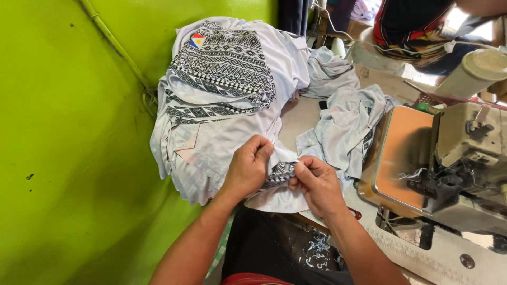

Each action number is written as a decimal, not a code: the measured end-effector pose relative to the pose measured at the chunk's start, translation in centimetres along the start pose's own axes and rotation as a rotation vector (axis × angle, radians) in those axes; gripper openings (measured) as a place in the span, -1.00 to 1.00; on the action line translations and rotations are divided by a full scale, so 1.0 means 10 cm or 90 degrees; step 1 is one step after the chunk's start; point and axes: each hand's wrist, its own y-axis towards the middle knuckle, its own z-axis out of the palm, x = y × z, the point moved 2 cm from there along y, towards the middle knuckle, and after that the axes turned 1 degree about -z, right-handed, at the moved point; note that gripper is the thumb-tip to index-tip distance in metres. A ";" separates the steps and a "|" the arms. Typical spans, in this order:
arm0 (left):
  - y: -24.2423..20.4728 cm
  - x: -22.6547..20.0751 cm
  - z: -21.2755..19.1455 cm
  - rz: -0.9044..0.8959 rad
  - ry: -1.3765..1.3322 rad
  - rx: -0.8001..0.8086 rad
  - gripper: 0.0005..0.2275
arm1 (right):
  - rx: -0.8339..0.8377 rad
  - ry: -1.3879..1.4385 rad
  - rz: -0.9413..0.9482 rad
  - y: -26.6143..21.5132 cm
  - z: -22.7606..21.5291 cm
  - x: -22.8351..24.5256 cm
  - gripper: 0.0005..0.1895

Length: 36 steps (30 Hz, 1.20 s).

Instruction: Trimming and separating fabric pieces using hand snips at a sewing workstation

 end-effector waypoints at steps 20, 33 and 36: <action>-0.66 0.63 0.15 0.008 0.265 0.031 -0.66 | 0.455 0.390 0.264 -0.32 0.10 0.79 -0.71; -0.63 -0.99 -0.56 0.250 -0.098 0.715 -0.82 | 0.674 0.108 0.034 -0.43 0.08 1.70 -0.71; -0.52 -1.32 -0.82 0.309 0.056 0.658 -0.87 | 0.596 -0.092 -0.027 -0.59 0.28 2.11 -0.65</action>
